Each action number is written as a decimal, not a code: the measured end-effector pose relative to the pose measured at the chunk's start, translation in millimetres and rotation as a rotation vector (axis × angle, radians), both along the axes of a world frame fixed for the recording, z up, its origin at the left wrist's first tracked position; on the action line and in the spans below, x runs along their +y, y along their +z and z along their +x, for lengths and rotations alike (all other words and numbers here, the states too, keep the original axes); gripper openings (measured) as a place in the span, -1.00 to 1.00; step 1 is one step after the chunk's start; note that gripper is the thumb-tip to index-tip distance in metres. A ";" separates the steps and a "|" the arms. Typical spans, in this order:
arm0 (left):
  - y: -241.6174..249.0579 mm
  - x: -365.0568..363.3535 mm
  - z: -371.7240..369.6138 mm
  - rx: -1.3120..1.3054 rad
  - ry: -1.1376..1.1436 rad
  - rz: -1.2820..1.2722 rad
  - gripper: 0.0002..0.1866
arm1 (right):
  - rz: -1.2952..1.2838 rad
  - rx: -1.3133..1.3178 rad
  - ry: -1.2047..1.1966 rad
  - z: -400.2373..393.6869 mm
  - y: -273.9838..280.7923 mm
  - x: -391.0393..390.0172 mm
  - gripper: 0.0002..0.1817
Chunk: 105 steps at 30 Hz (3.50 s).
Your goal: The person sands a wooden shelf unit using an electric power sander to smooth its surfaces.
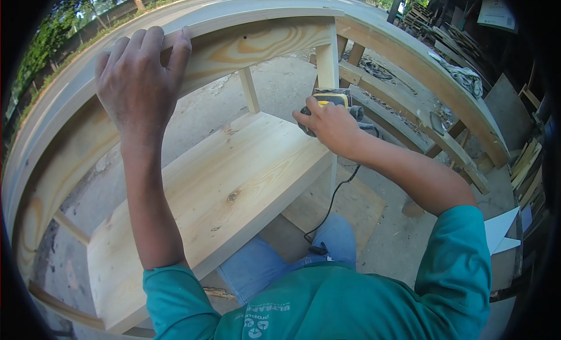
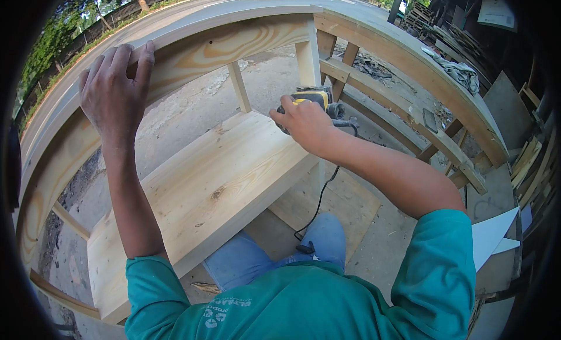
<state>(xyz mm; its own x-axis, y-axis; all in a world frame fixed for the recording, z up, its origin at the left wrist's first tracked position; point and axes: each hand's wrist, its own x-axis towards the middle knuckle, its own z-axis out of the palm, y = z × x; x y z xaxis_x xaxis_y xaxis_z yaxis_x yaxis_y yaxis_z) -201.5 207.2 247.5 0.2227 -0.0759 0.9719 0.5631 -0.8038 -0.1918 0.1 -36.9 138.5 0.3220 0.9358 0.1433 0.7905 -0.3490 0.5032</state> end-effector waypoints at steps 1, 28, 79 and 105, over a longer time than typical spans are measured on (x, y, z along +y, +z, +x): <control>-0.1 1.1 0.4 0.008 0.006 -0.014 -0.56 | 0.044 -0.035 0.001 1.8 15.7 7.6 -0.42; 12.9 44.5 36.2 0.011 0.192 -0.174 -0.55 | 1.284 0.464 -0.015 123.2 -92.2 -76.6 -0.01; -226.8 -167.3 337.6 0.037 -0.904 -0.997 -0.11 | 1.569 1.012 -0.289 92.6 -287.3 -160.5 -0.07; 53.9 121.4 71.5 0.221 0.312 -0.467 -0.12 | 1.285 0.449 -0.089 128.7 8.3 36.4 -0.06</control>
<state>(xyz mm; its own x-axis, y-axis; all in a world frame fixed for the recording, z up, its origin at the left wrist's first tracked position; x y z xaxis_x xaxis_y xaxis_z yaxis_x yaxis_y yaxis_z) -129.9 328.6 301.4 0.3665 0.4494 0.8147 0.7730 -0.6343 0.0022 128.8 -0.5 146.8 0.6226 0.1971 0.7573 0.7490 -0.4304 -0.5038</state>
